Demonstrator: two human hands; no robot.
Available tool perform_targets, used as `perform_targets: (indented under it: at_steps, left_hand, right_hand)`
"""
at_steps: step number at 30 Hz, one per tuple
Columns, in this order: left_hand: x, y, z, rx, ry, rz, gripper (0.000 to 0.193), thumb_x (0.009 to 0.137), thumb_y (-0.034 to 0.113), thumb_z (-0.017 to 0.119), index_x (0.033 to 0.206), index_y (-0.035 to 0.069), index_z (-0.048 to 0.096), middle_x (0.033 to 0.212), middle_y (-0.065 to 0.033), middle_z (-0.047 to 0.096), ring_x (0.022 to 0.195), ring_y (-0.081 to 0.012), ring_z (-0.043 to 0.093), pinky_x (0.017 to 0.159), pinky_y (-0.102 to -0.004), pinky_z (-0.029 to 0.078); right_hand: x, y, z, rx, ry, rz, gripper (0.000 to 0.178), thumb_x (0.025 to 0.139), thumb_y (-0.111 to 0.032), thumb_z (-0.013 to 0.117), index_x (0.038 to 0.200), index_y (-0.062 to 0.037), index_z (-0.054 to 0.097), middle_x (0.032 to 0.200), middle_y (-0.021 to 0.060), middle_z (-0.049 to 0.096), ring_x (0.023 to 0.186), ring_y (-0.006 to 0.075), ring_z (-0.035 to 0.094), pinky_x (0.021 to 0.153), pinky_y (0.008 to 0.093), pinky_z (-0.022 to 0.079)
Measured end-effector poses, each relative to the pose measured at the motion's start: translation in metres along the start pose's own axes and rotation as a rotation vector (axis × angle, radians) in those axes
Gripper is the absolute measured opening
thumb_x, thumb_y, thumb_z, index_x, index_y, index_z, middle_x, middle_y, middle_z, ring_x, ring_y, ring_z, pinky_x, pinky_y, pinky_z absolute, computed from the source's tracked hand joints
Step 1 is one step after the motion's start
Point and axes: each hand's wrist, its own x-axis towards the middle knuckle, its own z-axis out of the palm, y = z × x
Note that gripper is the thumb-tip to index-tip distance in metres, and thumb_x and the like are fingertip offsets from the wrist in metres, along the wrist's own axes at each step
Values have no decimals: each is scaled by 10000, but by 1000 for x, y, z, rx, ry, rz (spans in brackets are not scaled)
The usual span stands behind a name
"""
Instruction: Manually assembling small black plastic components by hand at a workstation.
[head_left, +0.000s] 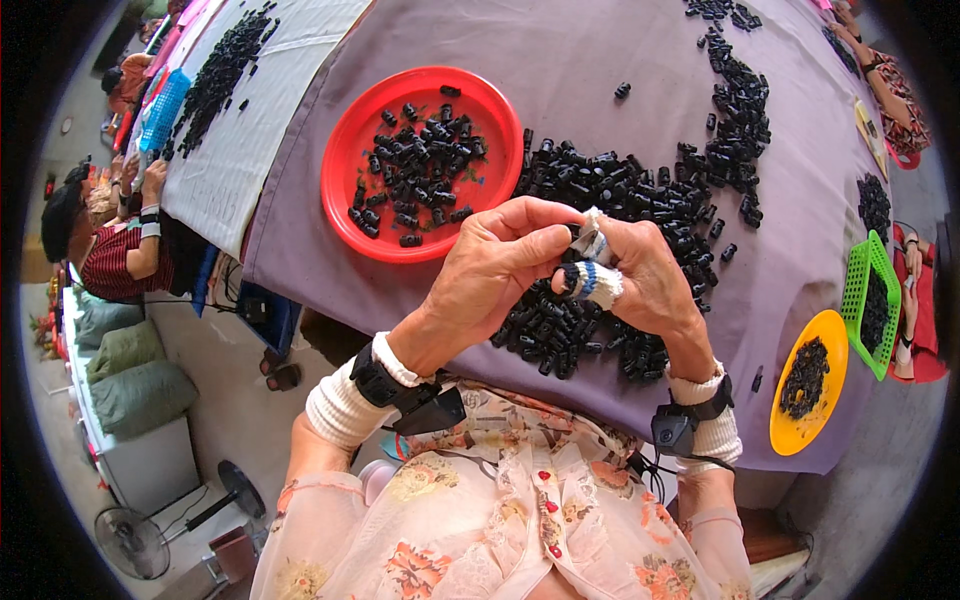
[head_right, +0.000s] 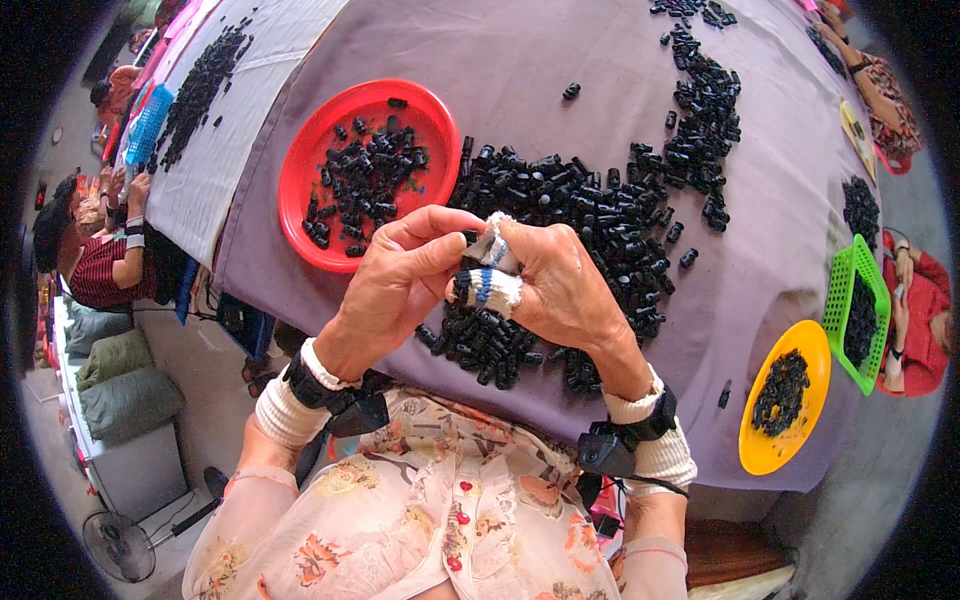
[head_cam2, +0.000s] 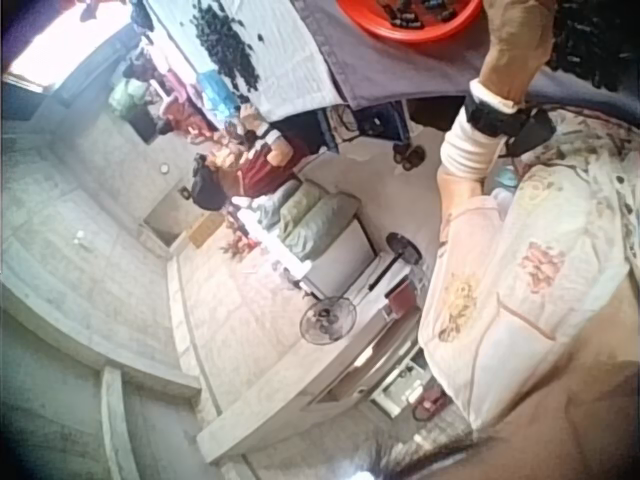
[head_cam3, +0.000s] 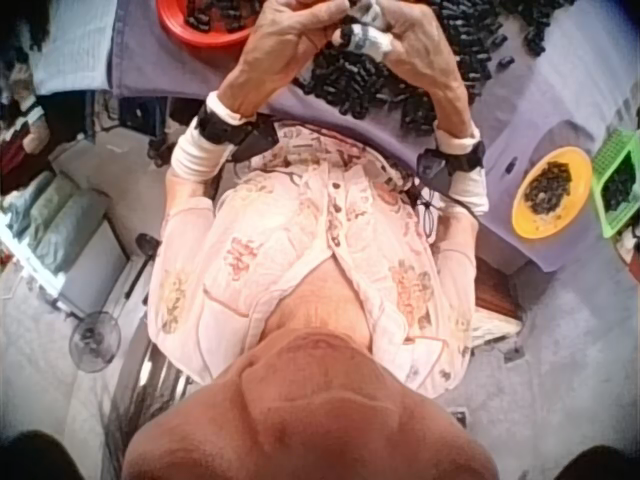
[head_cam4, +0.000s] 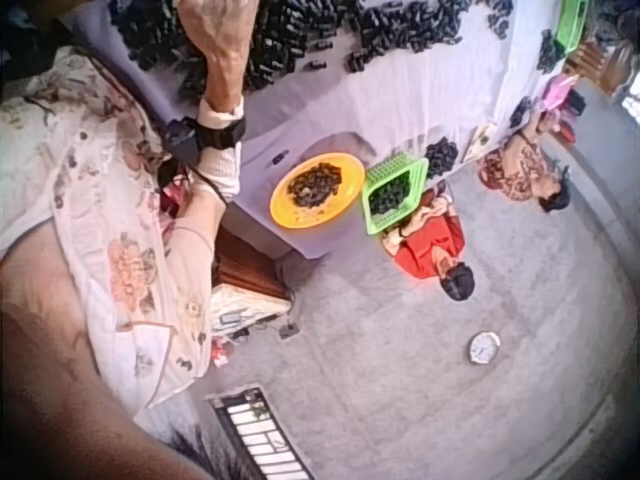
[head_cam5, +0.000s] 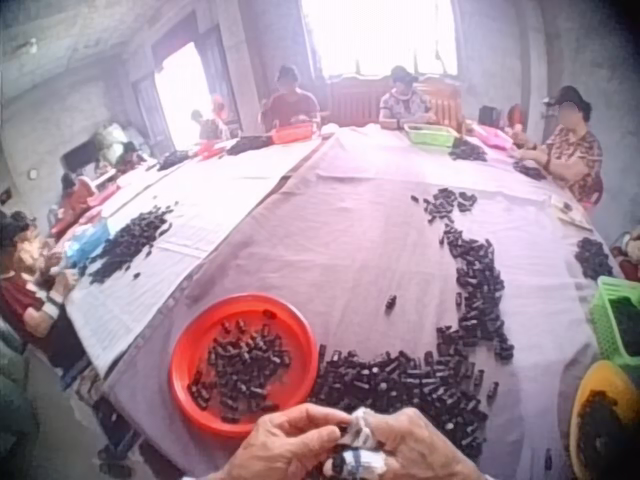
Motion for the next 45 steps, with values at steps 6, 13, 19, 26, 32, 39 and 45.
perform_targets:
  at_steps: [6, 13, 19, 26, 32, 39, 45]
  left_hand:
    - [0, 3, 0, -83, -38, -17, 203, 869, 82, 545, 1053, -3, 555, 905, -64, 618, 776, -112, 598, 679, -252, 512]
    - [-2, 1, -4, -96, -37, -17, 191, 869, 85, 547, 1040, 3, 559, 904, -64, 619, 781, -113, 598, 704, -271, 507]
    - [-3, 0, -4, -78, -35, -37, 183, 867, 79, 547, 1034, 6, 558, 899, -76, 621, 790, -126, 610, 708, -279, 517]
    - [-3, -1, -4, -63, -8, -29, 194, 861, 76, 555, 1041, 2, 554, 900, -78, 622, 775, -123, 612, 672, -260, 524]
    - [-3, -3, -5, -42, 0, -21, 199, 858, 76, 560, 1041, -1, 554, 917, -78, 621, 786, -122, 611, 673, -258, 526]
    - [-3, -2, -5, -22, -18, -6, 208, 858, 81, 562, 1049, 0, 552, 944, -79, 616, 817, -120, 606, 697, -261, 522]
    - [0, -2, -5, -110, -73, -36, 209, 866, 93, 554, 1054, 2, 550, 931, -88, 620, 812, -130, 612, 692, -265, 525]
  right_hand:
    - [-2, 1, -7, 54, 13, 51, 261, 716, -233, 719, 738, -26, 561, 572, 6, 478, 534, 77, 411, 493, 251, 364]
    - [-2, 4, -5, 113, -23, 87, 252, 705, -215, 717, 782, -23, 574, 610, 7, 510, 573, 72, 434, 524, 249, 379]
    - [0, 7, -4, 54, -40, 91, 298, 666, -241, 742, 756, -20, 564, 606, 10, 504, 572, 79, 433, 526, 258, 382]
    - [2, 3, -4, 48, -58, 132, 305, 654, -256, 745, 722, -19, 565, 583, 8, 493, 556, 80, 423, 514, 262, 378]
    - [2, 4, -3, 80, -81, 108, 277, 682, -254, 724, 767, -22, 599, 593, 9, 518, 557, 75, 441, 518, 255, 392]
    - [3, 6, -3, 52, -112, 123, 262, 705, -246, 708, 790, -18, 610, 593, 3, 519, 553, 77, 445, 521, 251, 396]
    - [2, 13, -2, 153, -47, 86, 288, 673, -264, 743, 739, -28, 593, 585, -5, 498, 550, 76, 435, 510, 249, 374]
